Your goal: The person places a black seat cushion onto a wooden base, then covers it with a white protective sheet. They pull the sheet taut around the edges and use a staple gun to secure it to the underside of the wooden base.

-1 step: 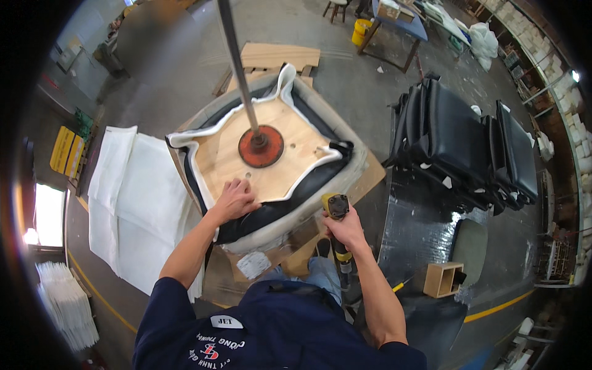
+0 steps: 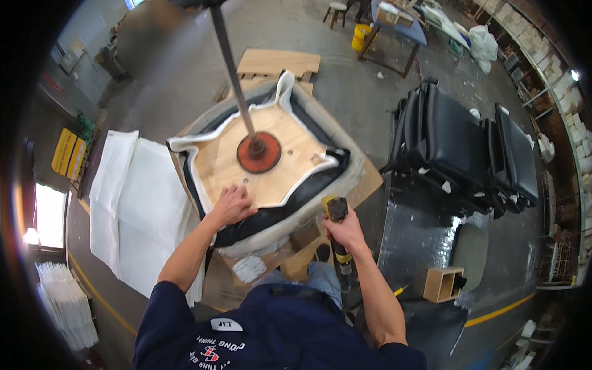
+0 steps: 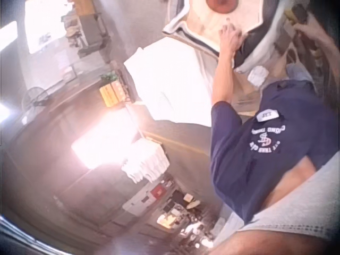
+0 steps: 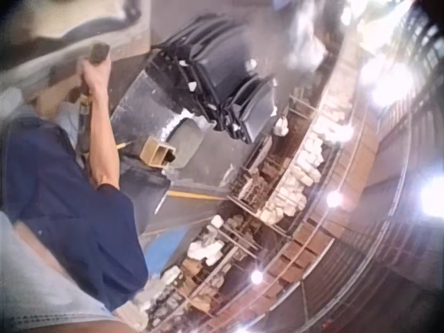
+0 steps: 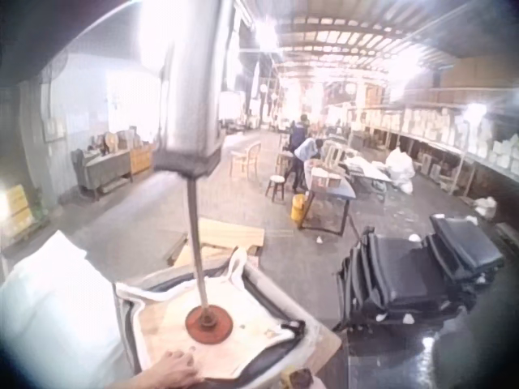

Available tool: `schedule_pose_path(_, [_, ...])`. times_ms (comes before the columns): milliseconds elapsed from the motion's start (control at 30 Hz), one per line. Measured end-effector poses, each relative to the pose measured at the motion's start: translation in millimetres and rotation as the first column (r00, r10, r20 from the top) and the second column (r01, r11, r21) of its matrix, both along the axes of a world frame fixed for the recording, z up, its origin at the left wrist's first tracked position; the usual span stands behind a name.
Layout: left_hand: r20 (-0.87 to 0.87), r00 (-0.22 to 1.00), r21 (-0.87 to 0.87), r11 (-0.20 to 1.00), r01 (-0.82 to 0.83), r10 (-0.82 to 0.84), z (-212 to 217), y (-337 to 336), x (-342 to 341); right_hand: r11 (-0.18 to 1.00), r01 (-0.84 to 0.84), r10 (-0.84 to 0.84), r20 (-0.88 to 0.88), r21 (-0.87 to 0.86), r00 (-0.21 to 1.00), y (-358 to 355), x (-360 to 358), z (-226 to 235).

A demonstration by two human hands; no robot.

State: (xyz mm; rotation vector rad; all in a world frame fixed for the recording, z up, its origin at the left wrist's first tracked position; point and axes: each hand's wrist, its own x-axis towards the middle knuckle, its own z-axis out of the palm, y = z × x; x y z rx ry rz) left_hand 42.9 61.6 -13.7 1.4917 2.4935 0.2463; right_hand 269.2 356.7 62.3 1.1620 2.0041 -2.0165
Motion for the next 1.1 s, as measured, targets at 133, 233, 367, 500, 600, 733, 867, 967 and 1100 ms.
schedule_pose_path(133, [0.070, 0.988, -0.163, 0.979, -0.126, 0.139, 46.4, 32.6, 17.1, 0.997, -0.035, 0.042, -0.103, 0.072, 0.994, 39.4, -6.9, -21.3])
schedule_pose_path(233, [0.133, 0.960, -0.122, 0.965, -0.232, 0.247, 55.5, 70.3, 54.2, 0.976, -0.173, 0.187, -0.104, 0.136, 0.977, 45.0, -10.4, -23.4])
schedule_pose_path(367, [0.075, 0.894, 0.196, 0.872, -0.448, 0.442, 24.4, 113.4, 100.5, 0.973, -0.220, 0.228, -0.153, 0.070, 0.962, 42.6, -1.5, -19.6])
schedule_pose_path(500, [0.050, 0.817, 0.306, 0.770, -0.560, 0.575, 8.4, 132.2, 106.6, 0.973, -0.211, 0.220, -0.097, 0.088, 0.971, 31.7, 2.4, -23.4])
schedule_pose_path(600, [-0.029, 0.833, 0.333, 0.791, -0.512, 0.552, 7.3, 140.4, 99.7, 0.923, -0.161, 0.245, -0.210, 0.351, 0.946, 32.2, 4.2, -43.8])
schedule_pose_path(733, [-0.064, 0.852, 0.257, 0.833, -0.489, 0.520, 11.0, 147.3, 86.8, 0.930, -0.103, 0.190, -0.221, 0.352, 0.957, 36.2, 0.7, -43.7])
schedule_pose_path(867, [-0.064, 0.894, 0.315, 0.859, -0.404, 0.444, 3.3, 154.7, 70.0, 0.999, 0.027, -0.020, -0.208, 0.033, 0.978, 37.3, -5.9, -52.1])
schedule_pose_path(967, [-0.048, 0.915, 0.331, 0.871, -0.364, 0.401, -3.7, 155.1, 59.6, 1.000, 0.008, -0.008, -0.072, 0.002, 0.997, 42.3, -18.2, -34.5])
schedule_pose_path(1100, [0.048, 0.915, 0.352, 0.850, -0.392, 0.401, -6.4, 154.6, 56.9, 1.000, -0.006, 0.006, 0.038, 0.007, 0.999, 44.0, -27.3, -21.2])
